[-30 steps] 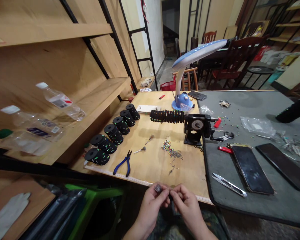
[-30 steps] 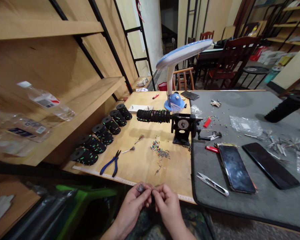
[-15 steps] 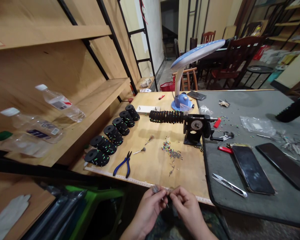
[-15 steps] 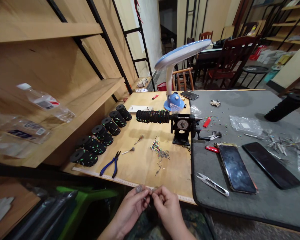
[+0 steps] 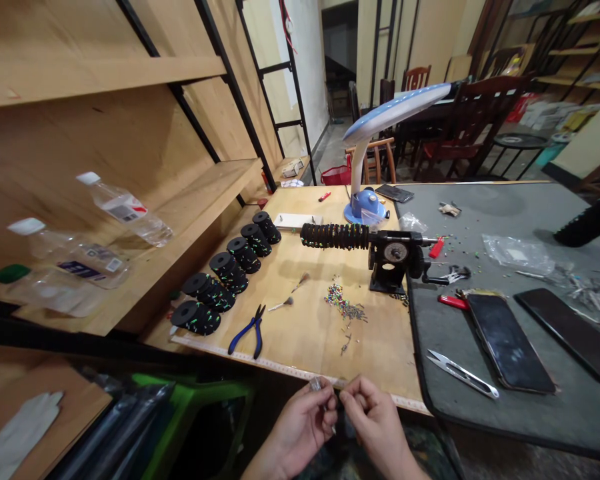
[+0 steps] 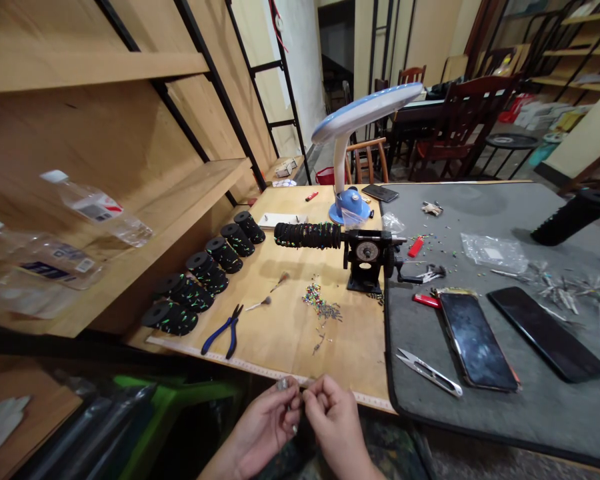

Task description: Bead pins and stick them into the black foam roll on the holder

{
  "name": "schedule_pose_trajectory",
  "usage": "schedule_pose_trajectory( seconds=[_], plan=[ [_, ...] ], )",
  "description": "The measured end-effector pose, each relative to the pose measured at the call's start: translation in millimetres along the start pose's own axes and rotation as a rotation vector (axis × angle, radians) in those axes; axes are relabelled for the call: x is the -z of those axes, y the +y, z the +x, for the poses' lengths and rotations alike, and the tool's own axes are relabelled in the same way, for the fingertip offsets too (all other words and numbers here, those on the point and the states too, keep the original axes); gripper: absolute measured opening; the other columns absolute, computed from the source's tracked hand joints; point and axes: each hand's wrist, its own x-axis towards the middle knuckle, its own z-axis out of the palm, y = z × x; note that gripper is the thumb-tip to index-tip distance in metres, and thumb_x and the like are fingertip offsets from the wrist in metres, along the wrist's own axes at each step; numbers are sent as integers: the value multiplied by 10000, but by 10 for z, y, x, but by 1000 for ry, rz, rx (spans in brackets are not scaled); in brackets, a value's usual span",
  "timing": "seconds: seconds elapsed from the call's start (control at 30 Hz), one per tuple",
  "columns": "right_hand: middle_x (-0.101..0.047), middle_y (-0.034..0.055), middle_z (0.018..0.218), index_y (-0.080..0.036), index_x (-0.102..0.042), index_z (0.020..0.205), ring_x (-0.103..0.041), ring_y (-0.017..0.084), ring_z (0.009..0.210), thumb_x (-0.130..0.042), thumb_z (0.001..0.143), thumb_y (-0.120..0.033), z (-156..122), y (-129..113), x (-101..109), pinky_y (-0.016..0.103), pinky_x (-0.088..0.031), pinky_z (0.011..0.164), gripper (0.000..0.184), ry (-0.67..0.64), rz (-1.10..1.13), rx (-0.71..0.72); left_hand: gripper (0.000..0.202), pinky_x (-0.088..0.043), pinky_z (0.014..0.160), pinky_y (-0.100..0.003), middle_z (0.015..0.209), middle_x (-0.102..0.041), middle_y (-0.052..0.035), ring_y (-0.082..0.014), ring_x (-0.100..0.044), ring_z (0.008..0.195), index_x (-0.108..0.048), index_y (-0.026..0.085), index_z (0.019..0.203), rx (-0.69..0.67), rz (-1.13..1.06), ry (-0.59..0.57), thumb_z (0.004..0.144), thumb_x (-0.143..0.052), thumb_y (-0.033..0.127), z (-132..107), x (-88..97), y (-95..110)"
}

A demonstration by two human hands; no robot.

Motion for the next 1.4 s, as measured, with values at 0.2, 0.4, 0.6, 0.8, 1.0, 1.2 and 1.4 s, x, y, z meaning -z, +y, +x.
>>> schedule_pose_trajectory(
  seconds=[0.2, 0.4, 0.6, 0.8, 1.0, 1.2, 1.4],
  plan=[
    [-336, -116, 406, -203, -475, 618, -275, 56, 353, -587, 749, -477, 2, -58, -17, 188, -211, 373, 323, -40, 25, -57, 159, -294, 437, -152, 545, -566, 16, -47, -464, 410, -589, 126, 710, 75, -58, -41, 664, -741, 119, 48, 77, -22],
    [-342, -109, 426, -194, -479, 611, -272, 55, 378, -587, 739, -462, -5, -17, -28, 187, -211, 393, 316, -26, 2, -66, 143, -287, 443, -154, 528, -545, 25, -41, -438, 400, -594, 124, 717, 92, -89, -67, 664, -726, 108, 70, 96, -23],
    [-349, -110, 423, -198, -472, 616, -268, 52, 364, -588, 741, -460, -12, -10, -34, 190, -210, 389, 313, -35, 11, -78, 147, -281, 438, -154, 512, -535, 32, -40, -428, 393, -593, 126, 706, 108, -96, -60, 653, -729, 110, 46, 59, -11],
    [-364, -107, 429, -198, -469, 616, -275, 52, 370, -586, 746, -445, 4, -13, -46, 184, -227, 389, 303, -40, 27, -82, 136, -286, 444, -153, 515, -536, 32, -38, -428, 395, -596, 125, 716, 98, -84, -70, 662, -719, 105, 45, 58, -5],
    [-420, -90, 450, -193, -483, 633, -303, 52, 374, -579, 764, -432, -2, 27, -41, 179, -242, 386, 289, -39, 26, -79, 136, -266, 441, -151, 516, -528, 35, -34, -417, 393, -590, 125, 726, 100, -69, -86, 670, -713, 110, 35, 58, -20],
    [-437, -85, 442, -195, -484, 631, -314, 53, 368, -606, 743, -502, 10, 45, -32, 174, -228, 368, 350, -29, 51, -77, 190, -237, 449, -155, 526, -512, 45, -32, -413, 401, -565, 134, 728, 81, -14, -80, 645, -736, 135, 34, 51, -35],
    [-403, -108, 382, -203, -485, 651, -307, 47, 294, -594, 678, -682, 30, 1, -45, 166, -218, 319, 492, -28, 94, -143, 231, -227, 463, -191, 547, -495, 51, -43, -391, 440, -546, 147, 685, -110, 154, -35, 619, -762, 196, -30, -36, -35]
  ],
)
